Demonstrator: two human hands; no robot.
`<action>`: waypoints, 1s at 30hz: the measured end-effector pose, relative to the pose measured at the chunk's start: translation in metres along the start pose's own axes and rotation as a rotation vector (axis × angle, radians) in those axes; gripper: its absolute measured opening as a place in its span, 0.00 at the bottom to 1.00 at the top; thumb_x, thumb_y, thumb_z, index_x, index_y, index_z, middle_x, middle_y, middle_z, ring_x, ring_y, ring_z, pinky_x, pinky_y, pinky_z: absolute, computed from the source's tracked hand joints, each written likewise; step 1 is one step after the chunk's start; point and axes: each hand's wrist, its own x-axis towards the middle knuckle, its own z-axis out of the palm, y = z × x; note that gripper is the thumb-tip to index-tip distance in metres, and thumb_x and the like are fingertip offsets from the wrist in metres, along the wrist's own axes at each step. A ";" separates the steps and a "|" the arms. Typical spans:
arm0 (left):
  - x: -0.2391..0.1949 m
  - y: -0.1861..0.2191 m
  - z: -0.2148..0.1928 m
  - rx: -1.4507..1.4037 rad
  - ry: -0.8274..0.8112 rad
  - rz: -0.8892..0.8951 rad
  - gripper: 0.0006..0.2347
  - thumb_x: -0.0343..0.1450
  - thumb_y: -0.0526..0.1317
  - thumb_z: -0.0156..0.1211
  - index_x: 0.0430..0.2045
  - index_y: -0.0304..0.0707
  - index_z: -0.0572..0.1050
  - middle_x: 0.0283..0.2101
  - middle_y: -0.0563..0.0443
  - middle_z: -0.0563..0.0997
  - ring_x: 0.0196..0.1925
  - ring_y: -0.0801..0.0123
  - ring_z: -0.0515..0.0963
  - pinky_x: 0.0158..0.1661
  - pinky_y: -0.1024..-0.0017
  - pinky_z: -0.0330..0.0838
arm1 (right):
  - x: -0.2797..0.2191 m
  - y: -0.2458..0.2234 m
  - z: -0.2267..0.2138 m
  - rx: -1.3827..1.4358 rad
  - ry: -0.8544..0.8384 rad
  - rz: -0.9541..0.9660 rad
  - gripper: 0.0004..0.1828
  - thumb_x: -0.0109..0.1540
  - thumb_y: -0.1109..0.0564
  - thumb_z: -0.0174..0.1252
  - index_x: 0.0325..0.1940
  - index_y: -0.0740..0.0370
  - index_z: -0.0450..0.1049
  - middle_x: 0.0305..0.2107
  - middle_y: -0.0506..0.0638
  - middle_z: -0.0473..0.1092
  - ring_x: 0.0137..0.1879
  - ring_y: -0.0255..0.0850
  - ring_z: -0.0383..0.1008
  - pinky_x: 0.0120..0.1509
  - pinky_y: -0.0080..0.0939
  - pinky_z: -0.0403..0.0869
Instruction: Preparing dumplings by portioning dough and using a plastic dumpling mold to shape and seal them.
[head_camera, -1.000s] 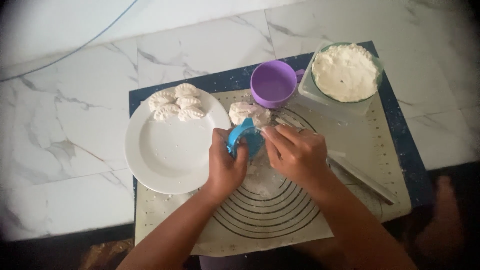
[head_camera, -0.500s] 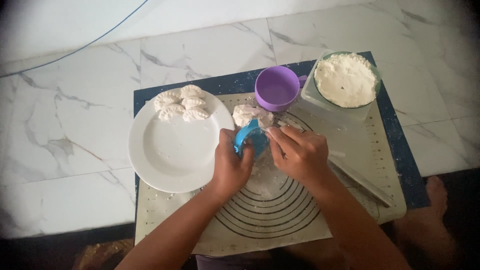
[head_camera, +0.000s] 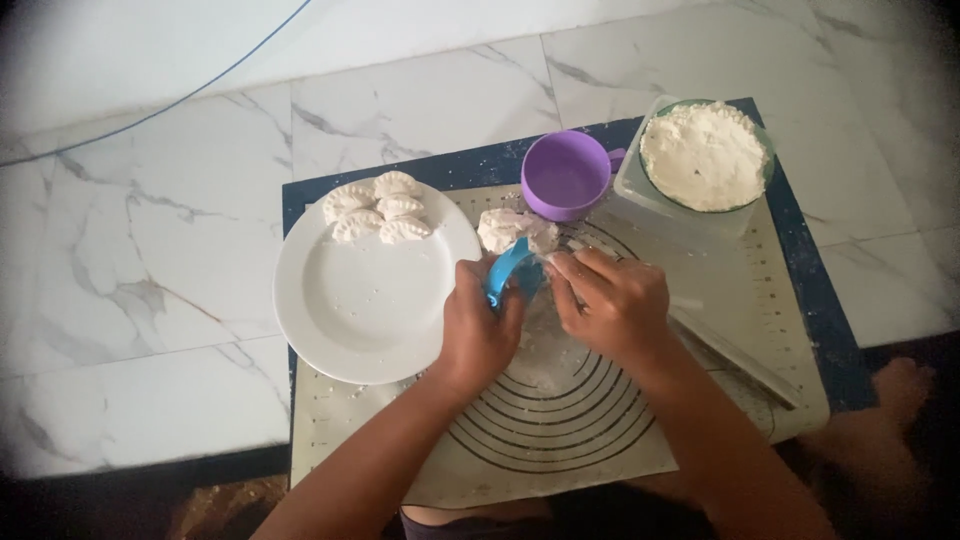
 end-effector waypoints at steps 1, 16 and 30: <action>0.001 0.001 0.000 0.000 -0.004 0.001 0.09 0.71 0.27 0.58 0.39 0.32 0.63 0.31 0.40 0.79 0.27 0.58 0.85 0.25 0.65 0.76 | 0.000 0.000 0.000 -0.002 0.001 0.004 0.01 0.58 0.61 0.68 0.33 0.60 0.83 0.15 0.47 0.69 0.09 0.33 0.61 0.15 0.31 0.62; 0.000 0.001 -0.005 0.015 -0.012 -0.089 0.11 0.72 0.28 0.57 0.42 0.29 0.62 0.39 0.31 0.81 0.35 0.42 0.88 0.28 0.55 0.81 | 0.010 -0.010 -0.001 0.269 -0.024 0.119 0.01 0.57 0.67 0.67 0.31 0.65 0.83 0.14 0.50 0.69 0.11 0.35 0.64 0.15 0.29 0.62; 0.002 0.006 -0.004 -0.076 -0.078 -0.139 0.10 0.72 0.28 0.56 0.40 0.30 0.62 0.36 0.36 0.79 0.34 0.47 0.87 0.29 0.59 0.79 | 0.000 -0.001 0.009 0.360 0.008 0.207 0.00 0.60 0.66 0.65 0.35 0.67 0.81 0.18 0.50 0.69 0.18 0.39 0.71 0.18 0.31 0.69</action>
